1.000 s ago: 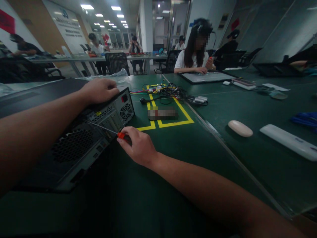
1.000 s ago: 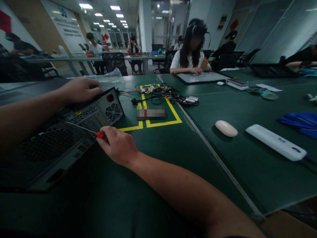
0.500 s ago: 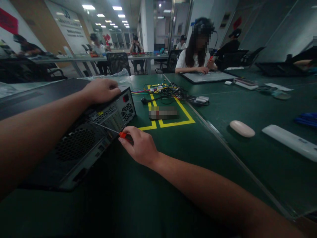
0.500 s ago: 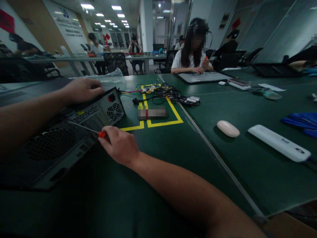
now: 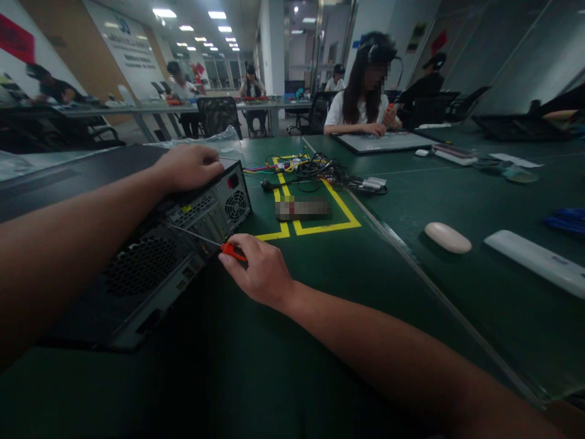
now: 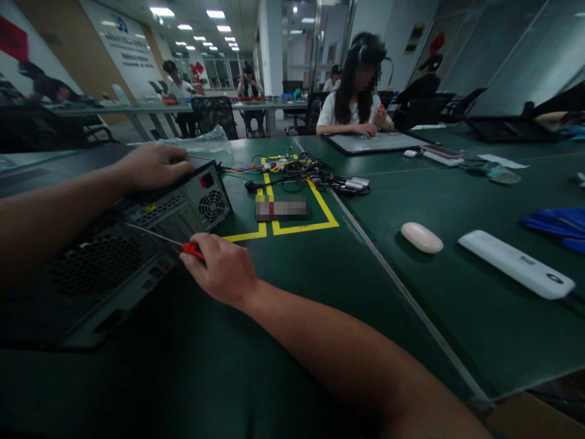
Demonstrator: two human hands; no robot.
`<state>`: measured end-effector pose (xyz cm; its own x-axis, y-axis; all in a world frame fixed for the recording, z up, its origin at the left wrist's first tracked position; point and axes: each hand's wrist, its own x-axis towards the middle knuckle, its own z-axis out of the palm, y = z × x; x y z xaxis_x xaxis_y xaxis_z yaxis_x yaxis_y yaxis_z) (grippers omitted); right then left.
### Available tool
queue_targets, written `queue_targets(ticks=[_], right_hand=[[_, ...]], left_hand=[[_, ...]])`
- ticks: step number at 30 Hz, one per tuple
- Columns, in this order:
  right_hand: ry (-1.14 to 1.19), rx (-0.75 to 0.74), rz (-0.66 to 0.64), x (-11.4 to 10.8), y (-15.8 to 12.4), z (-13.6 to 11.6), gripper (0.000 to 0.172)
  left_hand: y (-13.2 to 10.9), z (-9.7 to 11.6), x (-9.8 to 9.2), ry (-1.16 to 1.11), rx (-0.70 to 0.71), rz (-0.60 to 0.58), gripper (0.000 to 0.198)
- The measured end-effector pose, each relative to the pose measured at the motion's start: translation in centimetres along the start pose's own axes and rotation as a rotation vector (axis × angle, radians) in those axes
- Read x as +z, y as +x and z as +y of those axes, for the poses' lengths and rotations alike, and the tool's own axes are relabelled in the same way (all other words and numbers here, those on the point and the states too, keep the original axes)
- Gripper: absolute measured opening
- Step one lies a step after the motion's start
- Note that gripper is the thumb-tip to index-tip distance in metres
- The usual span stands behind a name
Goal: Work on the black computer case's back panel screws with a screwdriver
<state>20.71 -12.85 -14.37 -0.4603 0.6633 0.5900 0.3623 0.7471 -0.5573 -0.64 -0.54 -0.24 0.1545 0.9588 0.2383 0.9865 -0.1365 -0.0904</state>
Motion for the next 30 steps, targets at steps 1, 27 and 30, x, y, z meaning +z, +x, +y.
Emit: queue_targets(ticks=[1,27,30], right_hand=[[0.0,0.001,0.0,-0.01,0.01,-0.01,0.036],[0.093,0.026,0.001,-0.05,-0.01,-0.39,0.034],[0.08,0.01,-0.001,0.06,-0.04,-0.22,0.03]], left_hand=[[0.01,-0.03,0.0,0.002,0.0,-0.003,0.045],[-0.03,0.12,-0.14,-0.005,-0.013,-0.013,0.045],[-0.01,0.03,-0.08,-0.014,0.011,0.009,0.046]])
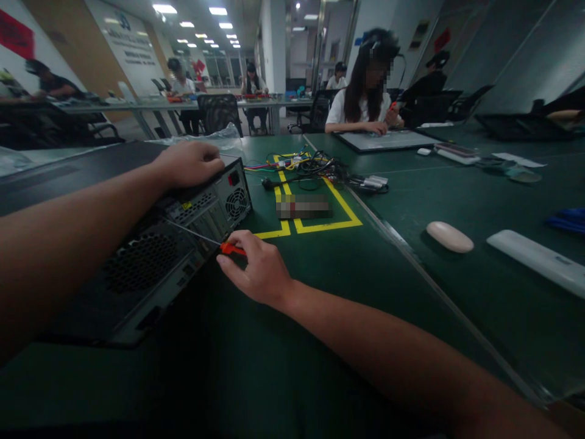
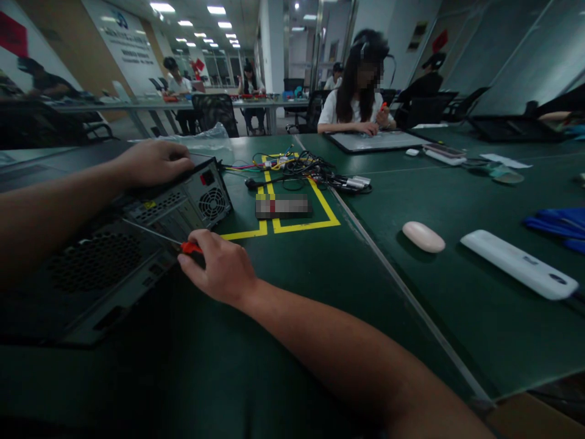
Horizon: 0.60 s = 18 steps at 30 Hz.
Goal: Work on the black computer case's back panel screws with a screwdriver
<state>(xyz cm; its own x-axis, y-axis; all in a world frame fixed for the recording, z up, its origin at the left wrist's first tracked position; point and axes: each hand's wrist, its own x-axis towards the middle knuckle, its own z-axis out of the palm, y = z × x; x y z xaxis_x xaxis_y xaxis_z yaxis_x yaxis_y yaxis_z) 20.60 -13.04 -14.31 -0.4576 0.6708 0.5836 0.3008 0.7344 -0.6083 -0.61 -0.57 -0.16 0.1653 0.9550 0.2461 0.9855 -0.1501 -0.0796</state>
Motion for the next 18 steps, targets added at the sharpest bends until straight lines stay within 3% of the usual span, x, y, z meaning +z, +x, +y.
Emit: queue_targets(ticks=[4,18], right_hand=[[-0.016,-0.017,-0.012,0.12,0.07,0.28,0.023],[-0.052,0.003,-0.029,0.0,0.0,0.18,0.025]], left_hand=[[-0.11,0.19,-0.08,0.017,-0.025,-0.026,0.047],[-0.34,0.52,-0.32,0.012,-0.038,-0.021,0.055]])
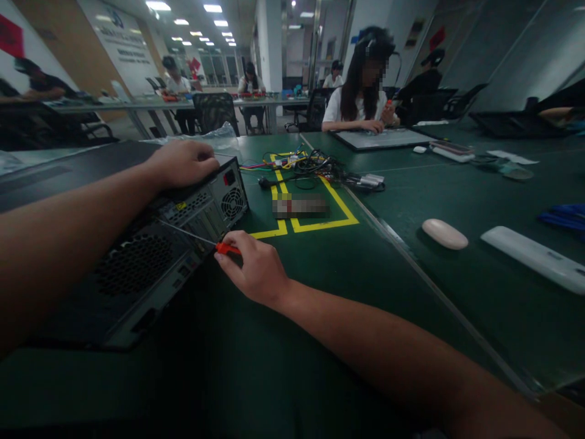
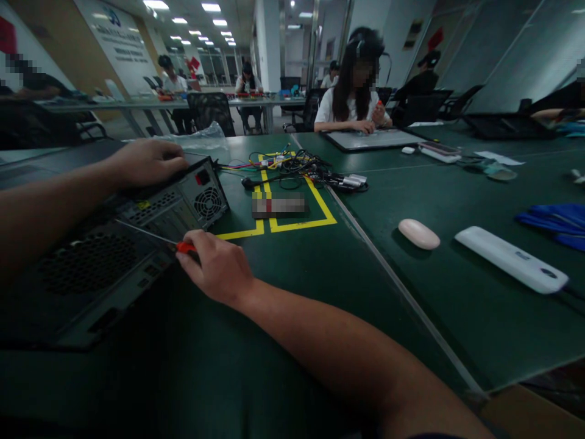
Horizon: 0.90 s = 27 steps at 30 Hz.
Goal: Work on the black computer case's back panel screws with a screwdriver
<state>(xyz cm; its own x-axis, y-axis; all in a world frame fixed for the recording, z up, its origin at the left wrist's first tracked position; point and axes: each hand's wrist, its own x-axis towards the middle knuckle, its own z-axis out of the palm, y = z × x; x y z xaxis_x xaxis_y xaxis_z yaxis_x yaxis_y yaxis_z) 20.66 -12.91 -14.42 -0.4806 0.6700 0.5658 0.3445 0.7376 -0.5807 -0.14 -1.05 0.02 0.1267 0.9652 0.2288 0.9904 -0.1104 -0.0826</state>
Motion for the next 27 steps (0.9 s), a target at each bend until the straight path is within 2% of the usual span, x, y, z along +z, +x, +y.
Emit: queue_targets(ticks=[4,15,19,27], right_hand=[[0.012,-0.005,0.005,0.0,0.0,-0.01,0.026],[0.007,0.018,0.009,0.01,0.0,-0.09,0.026],[0.031,0.026,0.019,-0.08,0.04,-0.28,0.033],[0.015,0.039,-0.016,-0.11,0.25,-0.46,0.035]], left_hand=[[-0.02,0.11,-0.15,0.017,0.005,-0.024,0.052],[0.22,-0.28,0.2,0.008,0.02,0.003,0.05],[0.15,-0.11,0.13,-0.001,0.022,-0.01,0.051],[0.16,-0.12,0.19,-0.003,0.009,-0.018,0.051]])
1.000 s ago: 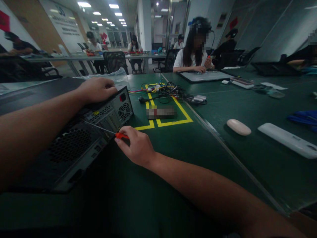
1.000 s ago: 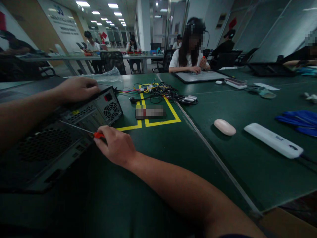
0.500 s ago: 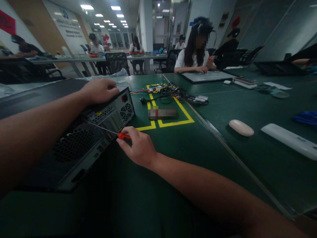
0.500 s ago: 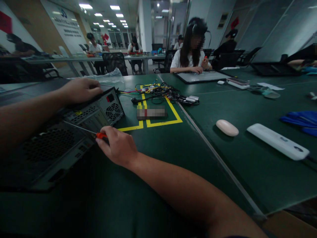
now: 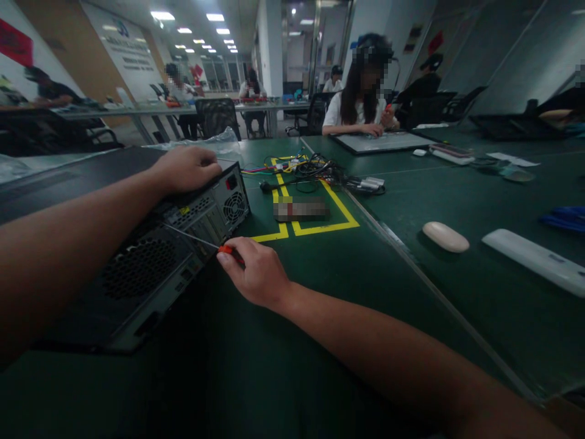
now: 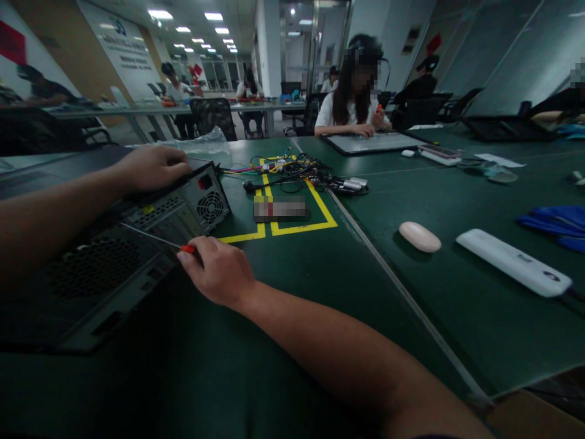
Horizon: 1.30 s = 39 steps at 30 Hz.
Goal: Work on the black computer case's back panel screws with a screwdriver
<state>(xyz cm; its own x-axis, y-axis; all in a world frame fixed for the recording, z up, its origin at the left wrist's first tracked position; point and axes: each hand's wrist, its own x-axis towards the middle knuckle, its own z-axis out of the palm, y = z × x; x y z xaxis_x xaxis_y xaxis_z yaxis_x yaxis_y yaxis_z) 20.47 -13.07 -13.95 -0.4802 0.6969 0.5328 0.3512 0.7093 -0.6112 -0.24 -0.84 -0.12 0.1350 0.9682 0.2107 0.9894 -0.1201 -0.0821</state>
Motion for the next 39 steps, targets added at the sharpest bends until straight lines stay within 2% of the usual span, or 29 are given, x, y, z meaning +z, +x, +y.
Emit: queue_targets(ticks=[6,12,35,39], right_hand=[[0.029,-0.021,0.024,0.13,-0.17,0.29,0.035],[-0.006,-0.06,0.006,0.35,-0.07,0.64,0.022],[-0.017,-0.059,0.005,0.28,-0.18,0.57,0.025],[-0.022,-0.055,0.001,0.21,-0.16,0.52,0.026]], left_hand=[[0.24,-0.31,0.14,0.013,0.028,0.021,0.051],[0.14,-0.17,0.02,0.004,0.009,0.012,0.049],[0.18,-0.21,0.14,0.014,0.006,0.011,0.054],[0.05,-0.13,0.01,0.016,0.025,0.024,0.049]])
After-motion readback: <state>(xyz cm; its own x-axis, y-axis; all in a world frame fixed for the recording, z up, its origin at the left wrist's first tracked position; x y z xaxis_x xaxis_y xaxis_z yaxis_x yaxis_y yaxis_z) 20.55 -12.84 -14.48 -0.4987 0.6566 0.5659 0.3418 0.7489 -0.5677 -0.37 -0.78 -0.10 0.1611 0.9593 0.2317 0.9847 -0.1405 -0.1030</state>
